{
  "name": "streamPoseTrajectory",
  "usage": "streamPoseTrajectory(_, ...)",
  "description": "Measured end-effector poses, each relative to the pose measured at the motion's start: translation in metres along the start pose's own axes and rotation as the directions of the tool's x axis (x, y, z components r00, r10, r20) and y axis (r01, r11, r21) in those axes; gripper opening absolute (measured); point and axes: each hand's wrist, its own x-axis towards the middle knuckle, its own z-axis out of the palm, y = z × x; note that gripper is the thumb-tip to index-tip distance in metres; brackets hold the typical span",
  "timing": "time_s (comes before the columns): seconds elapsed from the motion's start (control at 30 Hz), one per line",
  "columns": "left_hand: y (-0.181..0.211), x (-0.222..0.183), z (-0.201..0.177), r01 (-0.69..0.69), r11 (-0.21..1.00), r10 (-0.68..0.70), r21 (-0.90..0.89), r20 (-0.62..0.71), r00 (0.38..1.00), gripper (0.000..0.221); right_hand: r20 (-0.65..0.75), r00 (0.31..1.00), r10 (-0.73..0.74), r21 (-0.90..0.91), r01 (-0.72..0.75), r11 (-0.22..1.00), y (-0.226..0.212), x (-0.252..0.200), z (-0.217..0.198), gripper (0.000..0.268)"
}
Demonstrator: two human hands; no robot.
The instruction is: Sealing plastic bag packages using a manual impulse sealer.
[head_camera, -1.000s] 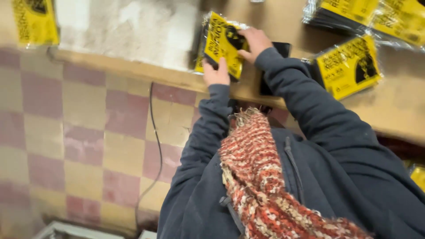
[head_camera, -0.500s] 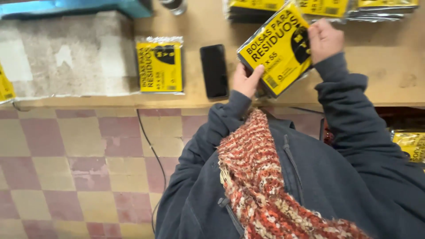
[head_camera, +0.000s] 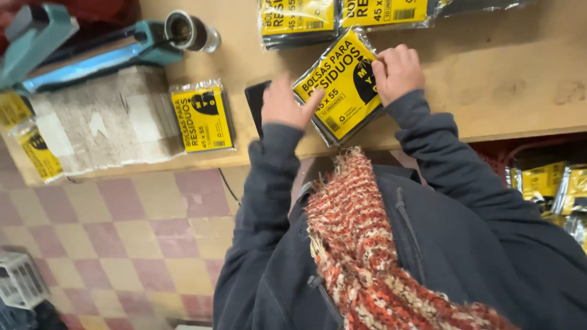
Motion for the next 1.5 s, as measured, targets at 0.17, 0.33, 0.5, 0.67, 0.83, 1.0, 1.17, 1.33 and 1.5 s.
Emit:
streamPoseTrajectory(0.17, -0.03, -0.059, 0.025, 0.448, 0.886, -0.403, 0.12, 0.677, 0.615, 0.059, 0.127, 0.992, 0.028, 0.167, -0.049, 0.985, 0.025, 0.0, 0.006, 0.039)
streamPoseTrajectory(0.33, -0.079, -0.11, 0.122, 0.518, 0.585, 0.152, -0.624, 0.712, 0.685, 0.053, 0.361, 0.929, 0.077, 0.231, -0.169, 0.958, 0.003, -0.012, -0.009, 0.05)
streamPoseTrajectory(0.5, -0.092, -0.092, 0.079, 0.178, 0.825, 0.28, -0.537, 0.661, 0.696, 0.053, 0.276, 0.955, 0.106, 0.161, -0.154, 0.975, -0.012, -0.036, 0.004, 0.049)
streamPoseTrajectory(0.67, -0.066, 0.006, -0.021, 0.051, 0.998, -0.006, -0.045, 0.69, 0.724, 0.049, -0.117, 0.975, 0.187, 0.211, -0.159, 0.964, 0.008, -0.109, 0.035, 0.047)
streamPoseTrajectory(0.83, -0.105, 0.07, 0.083, -0.154, 0.908, 0.318, -0.39, 0.4, 0.86, 0.055, 0.296, 0.466, 0.834, 0.845, -0.535, -0.001, -0.013, -0.179, 0.09, 0.046)
streamPoseTrajectory(1.0, -0.105, 0.059, 0.113, 0.164, 0.835, 0.24, -0.525, 0.615, 0.751, 0.053, 0.419, 0.654, 0.63, 0.904, -0.361, -0.227, -0.071, -0.183, 0.137, 0.055)
streamPoseTrajectory(1.17, -0.119, 0.046, 0.13, 0.035, 0.81, 0.322, -0.585, 0.494, 0.808, 0.049, 0.517, 0.498, 0.697, 0.744, -0.664, -0.077, -0.088, -0.179, 0.141, 0.062)
streamPoseTrajectory(1.33, -0.147, 0.085, 0.184, 0.024, 0.866, 0.346, -0.499, 0.634, 0.692, 0.087, 0.458, 0.599, 0.657, 0.813, -0.582, -0.037, -0.062, -0.18, 0.132, 0.058)
streamPoseTrajectory(1.5, -0.107, 0.101, 0.194, 0.162, 0.951, 0.13, -0.262, 0.817, 0.561, 0.102, 0.384, 0.531, 0.756, 0.918, -0.311, -0.247, -0.064, -0.131, 0.111, 0.047)
